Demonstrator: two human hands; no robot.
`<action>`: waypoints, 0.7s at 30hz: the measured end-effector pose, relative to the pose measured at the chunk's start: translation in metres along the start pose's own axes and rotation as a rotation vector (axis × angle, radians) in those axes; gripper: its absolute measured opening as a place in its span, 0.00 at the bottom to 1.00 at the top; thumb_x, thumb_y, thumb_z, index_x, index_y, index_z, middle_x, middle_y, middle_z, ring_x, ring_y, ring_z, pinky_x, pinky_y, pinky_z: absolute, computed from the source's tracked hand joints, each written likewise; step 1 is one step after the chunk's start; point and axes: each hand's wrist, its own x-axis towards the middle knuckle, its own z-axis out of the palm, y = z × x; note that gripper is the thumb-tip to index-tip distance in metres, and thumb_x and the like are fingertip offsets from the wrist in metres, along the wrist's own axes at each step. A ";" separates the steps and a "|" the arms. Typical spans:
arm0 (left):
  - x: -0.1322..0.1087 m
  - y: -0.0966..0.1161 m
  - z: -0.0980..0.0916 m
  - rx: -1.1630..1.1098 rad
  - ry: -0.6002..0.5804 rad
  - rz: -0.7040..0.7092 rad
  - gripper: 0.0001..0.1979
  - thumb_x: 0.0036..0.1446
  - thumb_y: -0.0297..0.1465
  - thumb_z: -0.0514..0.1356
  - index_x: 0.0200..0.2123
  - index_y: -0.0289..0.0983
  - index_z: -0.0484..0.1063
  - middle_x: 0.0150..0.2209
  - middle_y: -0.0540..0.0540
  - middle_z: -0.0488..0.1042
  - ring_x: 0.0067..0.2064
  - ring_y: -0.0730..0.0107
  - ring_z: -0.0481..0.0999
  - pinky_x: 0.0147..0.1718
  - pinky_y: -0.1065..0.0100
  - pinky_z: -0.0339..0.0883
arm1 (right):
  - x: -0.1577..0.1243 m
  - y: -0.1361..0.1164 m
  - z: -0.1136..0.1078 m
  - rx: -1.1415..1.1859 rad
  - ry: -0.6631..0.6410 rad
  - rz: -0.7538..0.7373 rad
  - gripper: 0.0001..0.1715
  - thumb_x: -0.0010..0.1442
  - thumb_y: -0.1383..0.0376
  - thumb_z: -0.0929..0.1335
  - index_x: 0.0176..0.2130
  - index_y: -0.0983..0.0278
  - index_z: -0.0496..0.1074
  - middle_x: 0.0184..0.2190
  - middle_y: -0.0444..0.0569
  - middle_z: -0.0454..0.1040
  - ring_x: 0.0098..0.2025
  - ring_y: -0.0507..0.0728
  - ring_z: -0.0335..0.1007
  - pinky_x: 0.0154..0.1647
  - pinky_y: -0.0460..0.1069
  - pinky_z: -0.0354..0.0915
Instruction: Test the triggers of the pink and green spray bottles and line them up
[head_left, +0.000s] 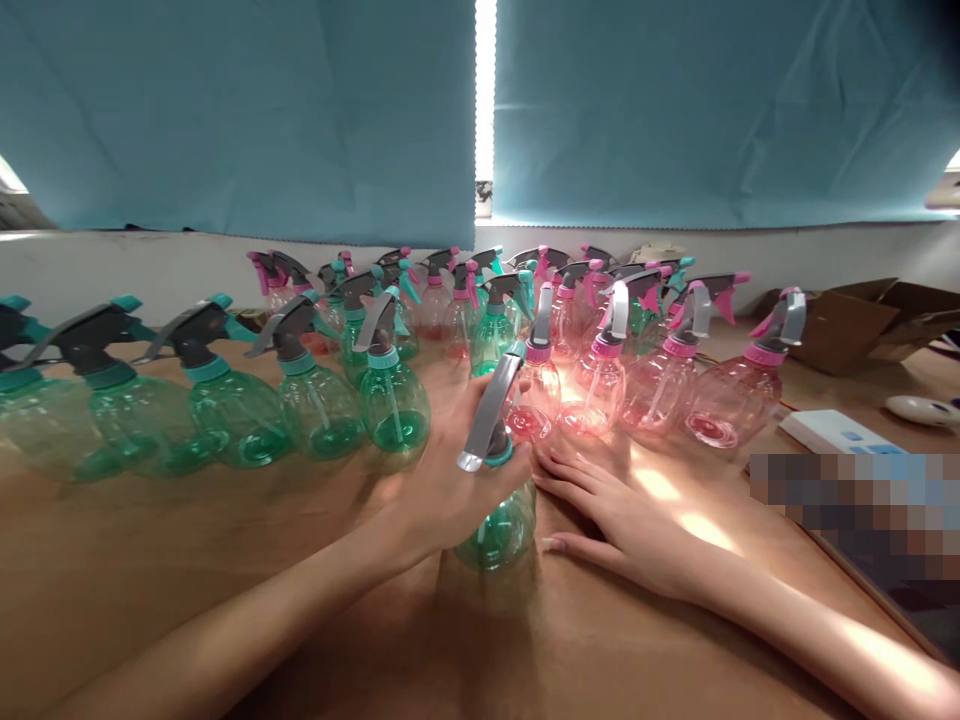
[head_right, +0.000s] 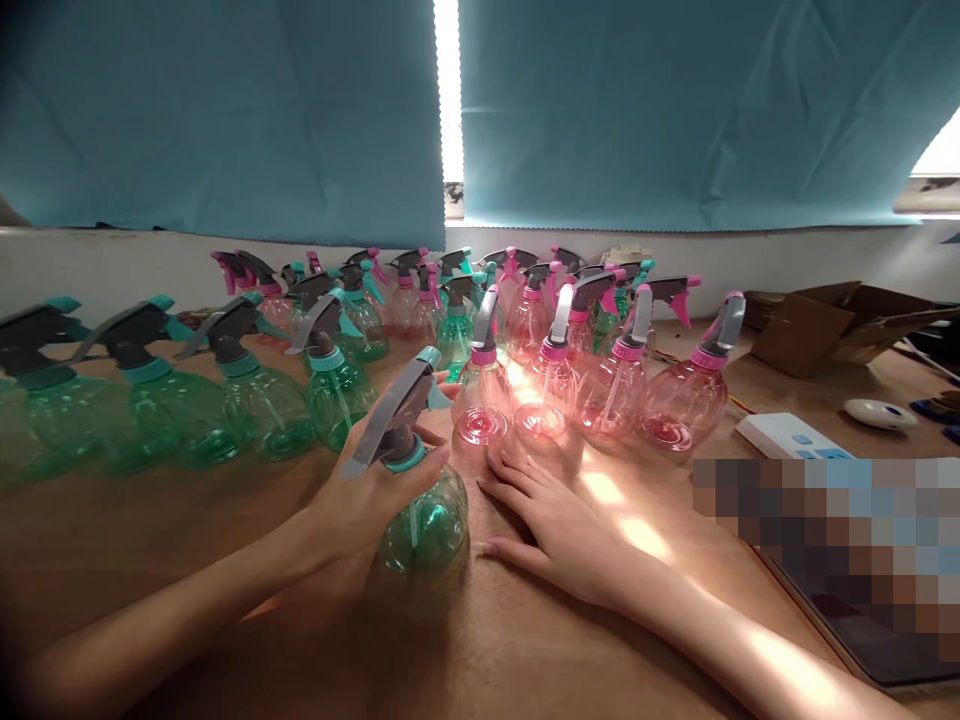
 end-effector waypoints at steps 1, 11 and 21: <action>0.000 0.000 0.000 0.001 0.002 -0.005 0.19 0.57 0.29 0.59 0.52 0.41 0.64 0.36 0.50 0.73 0.33 0.73 0.72 0.36 0.69 0.68 | 0.000 0.000 0.000 -0.001 -0.002 0.000 0.41 0.65 0.44 0.63 0.69 0.59 0.54 0.69 0.54 0.54 0.71 0.67 0.44 0.68 0.66 0.47; 0.000 -0.001 0.002 -0.011 0.040 0.027 0.19 0.57 0.29 0.59 0.52 0.42 0.65 0.37 0.49 0.73 0.32 0.73 0.71 0.34 0.70 0.69 | 0.001 -0.002 -0.002 -0.030 -0.026 0.008 0.42 0.65 0.43 0.62 0.68 0.62 0.54 0.70 0.53 0.51 0.71 0.66 0.42 0.69 0.65 0.47; 0.000 0.000 0.002 -0.022 0.027 0.018 0.20 0.57 0.30 0.59 0.53 0.42 0.64 0.40 0.48 0.73 0.36 0.70 0.74 0.37 0.68 0.70 | 0.000 -0.002 -0.001 0.003 0.001 0.005 0.41 0.65 0.44 0.63 0.68 0.60 0.54 0.69 0.53 0.53 0.71 0.67 0.43 0.68 0.66 0.48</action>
